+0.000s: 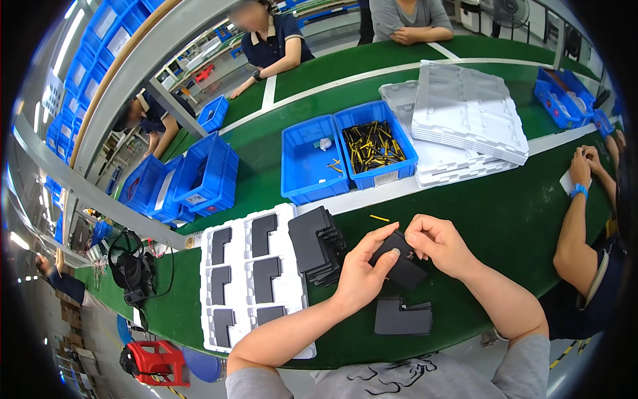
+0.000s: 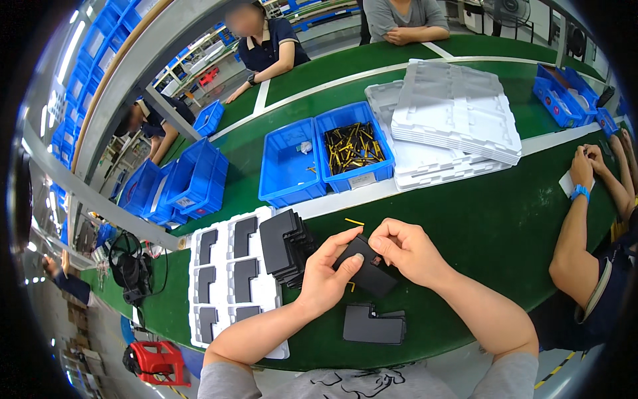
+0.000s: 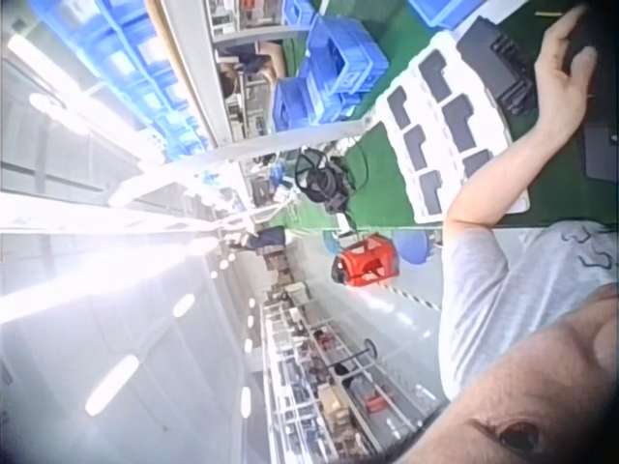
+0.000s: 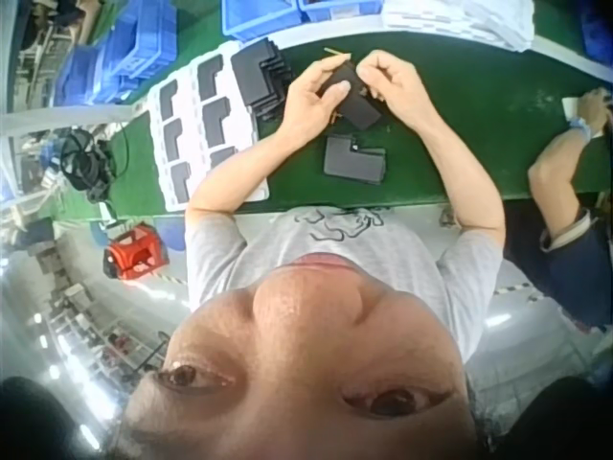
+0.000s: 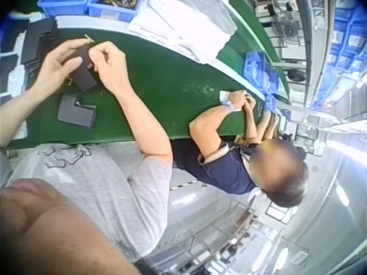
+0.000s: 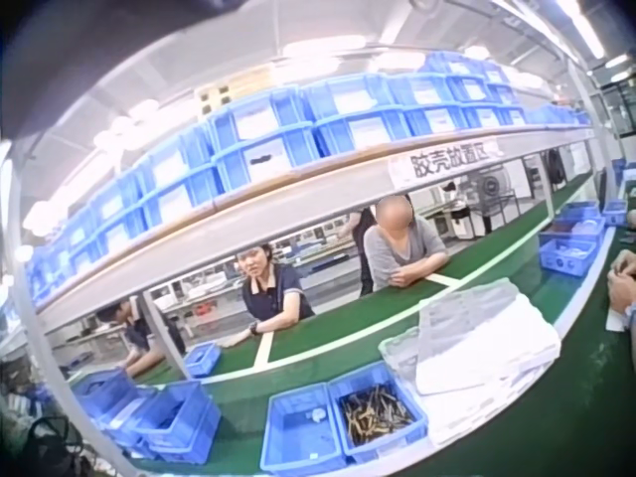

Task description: The person inserts small yellow plastic strips into slots on black rectangular components at a factory assembly station. They place the assembled units into a white foam tray and then cover them with a clear plastic lid. The person repeats this process for multiple units, organizing them into the tray.

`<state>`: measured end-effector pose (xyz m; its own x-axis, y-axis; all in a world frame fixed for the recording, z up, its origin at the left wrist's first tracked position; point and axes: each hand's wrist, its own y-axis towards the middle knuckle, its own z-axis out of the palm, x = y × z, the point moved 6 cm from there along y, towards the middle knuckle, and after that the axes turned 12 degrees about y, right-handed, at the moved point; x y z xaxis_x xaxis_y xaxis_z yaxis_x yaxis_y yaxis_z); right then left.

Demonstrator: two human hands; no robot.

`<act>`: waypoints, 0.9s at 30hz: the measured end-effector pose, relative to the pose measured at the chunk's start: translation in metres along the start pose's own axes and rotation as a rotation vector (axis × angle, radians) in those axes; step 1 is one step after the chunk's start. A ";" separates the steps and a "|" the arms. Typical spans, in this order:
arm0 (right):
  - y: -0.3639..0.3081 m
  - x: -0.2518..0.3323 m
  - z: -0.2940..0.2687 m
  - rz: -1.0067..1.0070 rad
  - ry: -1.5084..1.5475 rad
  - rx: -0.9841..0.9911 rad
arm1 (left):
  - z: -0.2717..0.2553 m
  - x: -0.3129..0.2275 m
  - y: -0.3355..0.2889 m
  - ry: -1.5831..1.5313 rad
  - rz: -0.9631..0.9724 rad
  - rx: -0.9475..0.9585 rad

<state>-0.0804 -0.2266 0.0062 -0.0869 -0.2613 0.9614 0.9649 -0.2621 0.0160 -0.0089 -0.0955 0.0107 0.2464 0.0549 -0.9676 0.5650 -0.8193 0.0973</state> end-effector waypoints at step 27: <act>0.004 0.028 -0.006 -0.281 -0.404 0.223 | 0.008 0.024 -0.001 -0.565 -0.169 0.142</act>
<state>-0.0807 -0.2406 0.0319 -0.2892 0.1798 0.9402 0.9514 -0.0549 0.3031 -0.0098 -0.0975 -0.0147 -0.3156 -0.0890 -0.9447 0.4395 -0.8961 -0.0624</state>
